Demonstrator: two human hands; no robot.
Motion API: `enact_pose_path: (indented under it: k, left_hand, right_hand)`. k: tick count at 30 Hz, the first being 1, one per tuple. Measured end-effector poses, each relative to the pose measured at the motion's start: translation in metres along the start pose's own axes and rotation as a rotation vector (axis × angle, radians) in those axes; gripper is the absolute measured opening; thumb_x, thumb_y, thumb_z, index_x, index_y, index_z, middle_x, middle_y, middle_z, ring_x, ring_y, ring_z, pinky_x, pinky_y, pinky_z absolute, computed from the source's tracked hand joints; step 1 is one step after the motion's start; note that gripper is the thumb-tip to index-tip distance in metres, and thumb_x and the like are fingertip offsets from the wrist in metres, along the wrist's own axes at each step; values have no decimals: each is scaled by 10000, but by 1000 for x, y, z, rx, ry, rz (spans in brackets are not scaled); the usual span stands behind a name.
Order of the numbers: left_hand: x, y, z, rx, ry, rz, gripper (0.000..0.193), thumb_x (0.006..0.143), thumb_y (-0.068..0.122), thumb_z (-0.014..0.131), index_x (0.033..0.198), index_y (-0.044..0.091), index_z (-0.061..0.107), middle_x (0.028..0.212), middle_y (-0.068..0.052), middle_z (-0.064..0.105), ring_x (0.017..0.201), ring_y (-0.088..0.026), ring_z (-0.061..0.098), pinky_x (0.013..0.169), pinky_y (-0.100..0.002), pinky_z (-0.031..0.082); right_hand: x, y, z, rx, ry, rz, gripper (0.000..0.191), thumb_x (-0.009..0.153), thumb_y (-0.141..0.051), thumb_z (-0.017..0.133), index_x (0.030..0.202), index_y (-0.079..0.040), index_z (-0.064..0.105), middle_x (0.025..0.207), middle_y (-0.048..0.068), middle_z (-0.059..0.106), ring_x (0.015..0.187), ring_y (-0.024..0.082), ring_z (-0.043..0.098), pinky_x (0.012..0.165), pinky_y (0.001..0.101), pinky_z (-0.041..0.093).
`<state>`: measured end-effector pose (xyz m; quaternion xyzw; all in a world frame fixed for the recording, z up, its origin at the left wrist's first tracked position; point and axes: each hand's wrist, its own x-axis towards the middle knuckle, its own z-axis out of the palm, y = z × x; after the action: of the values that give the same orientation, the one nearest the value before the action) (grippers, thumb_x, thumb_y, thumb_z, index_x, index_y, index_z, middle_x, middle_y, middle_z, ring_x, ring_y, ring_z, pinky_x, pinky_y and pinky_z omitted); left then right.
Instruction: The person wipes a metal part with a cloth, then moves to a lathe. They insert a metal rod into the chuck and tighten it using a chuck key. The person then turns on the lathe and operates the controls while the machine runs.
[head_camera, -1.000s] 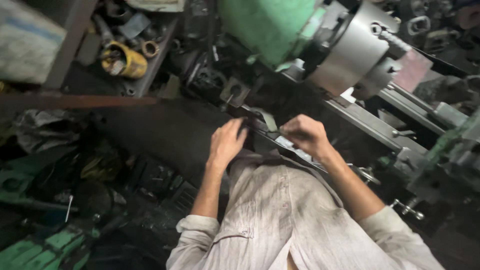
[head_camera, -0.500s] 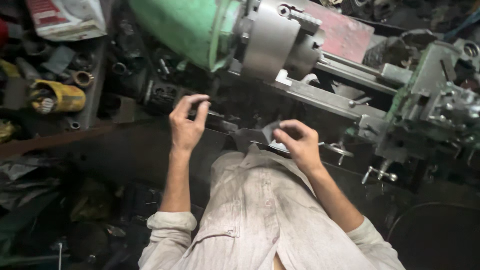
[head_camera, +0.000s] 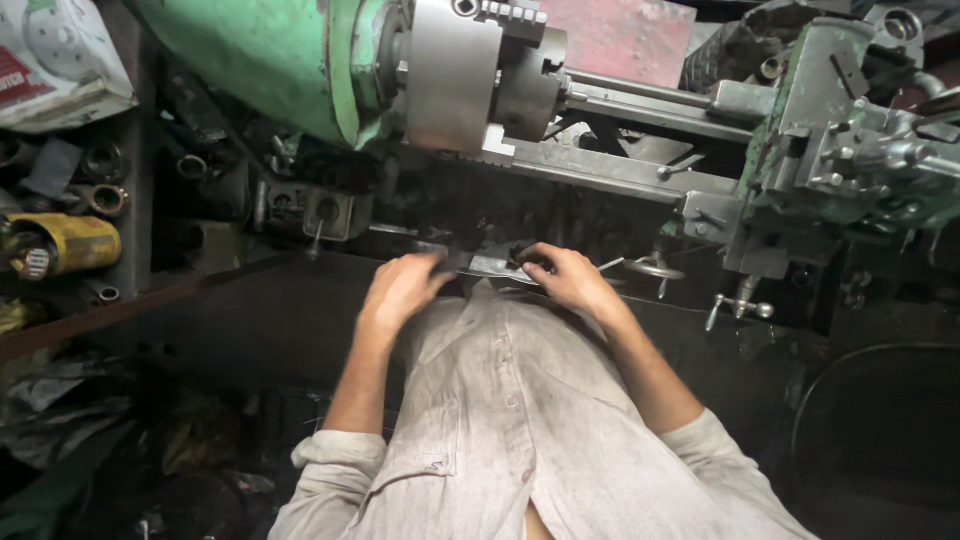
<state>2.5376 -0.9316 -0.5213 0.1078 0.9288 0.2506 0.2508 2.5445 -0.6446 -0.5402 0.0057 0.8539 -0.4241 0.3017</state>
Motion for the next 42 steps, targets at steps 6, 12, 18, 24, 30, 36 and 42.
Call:
enact_pose_path:
  k: [6, 12, 18, 24, 30, 36, 42]
  left_hand:
    - [-4, -58, 33, 107, -191, -173, 368, 920, 276, 647, 1267, 157, 673, 1139, -177, 714, 1072, -393, 668, 922, -507, 533]
    - [-1, -69, 55, 55, -114, -99, 498, 823, 60, 538, 1302, 120, 661, 1220, -195, 687, 1129, -374, 658, 973, -494, 506]
    - [-22, -80, 60, -23, -96, -165, 435, 864, 64, 493, 1249, 129, 685, 1159, -183, 716, 1110, -370, 673, 971, -502, 508]
    - [-45, -106, 67, -45, -22, -252, 450, 852, 57, 500, 1266, 114, 667, 1094, -223, 722, 1069, -392, 683, 948, -524, 513]
    - [-70, -126, 74, -176, 32, -377, 458, 872, 54, 489, 1293, 125, 655, 1116, -225, 712, 1066, -409, 672, 945, -528, 512]
    - [-76, -130, 81, -189, -3, -407, 478, 837, 41, 513, 1284, 129, 657, 1121, -227, 708, 1098, -384, 669, 956, -511, 508]
    - [-73, -127, 74, -182, -5, -363, 487, 826, 20, 508, 1272, 132, 667, 1103, -224, 715, 1087, -380, 673, 957, -506, 507]
  right_hand:
    - [44, -1, -1, -126, -36, 145, 399, 971, -405, 624, 1253, -129, 680, 1046, 194, 756, 940, 357, 754, 863, 431, 560]
    - [107, -42, 21, -376, -20, 32, 520, 940, -461, 657, 1260, -53, 634, 1104, 235, 711, 1054, 424, 658, 886, 496, 524]
    - [148, -84, 64, -514, -97, -167, 412, 1007, -440, 552, 1148, -78, 691, 1107, 206, 724, 1072, 410, 684, 916, 513, 542]
    - [162, -129, 102, -626, -108, -210, 438, 921, -440, 615, 1153, -71, 655, 1090, 209, 704, 1013, 425, 685, 846, 550, 542]
    - [155, -157, 127, -684, -129, -244, 395, 952, -399, 635, 1138, -51, 663, 1061, 208, 719, 1026, 407, 696, 870, 536, 552]
    - [169, -168, 151, -628, 95, -552, 530, 809, -73, 578, 1338, -45, 596, 1049, 247, 706, 931, 419, 700, 776, 514, 563]
    - [188, -163, 158, -763, -57, -505, 474, 842, -66, 575, 1314, -51, 606, 1121, 225, 694, 1009, 383, 691, 844, 470, 558]
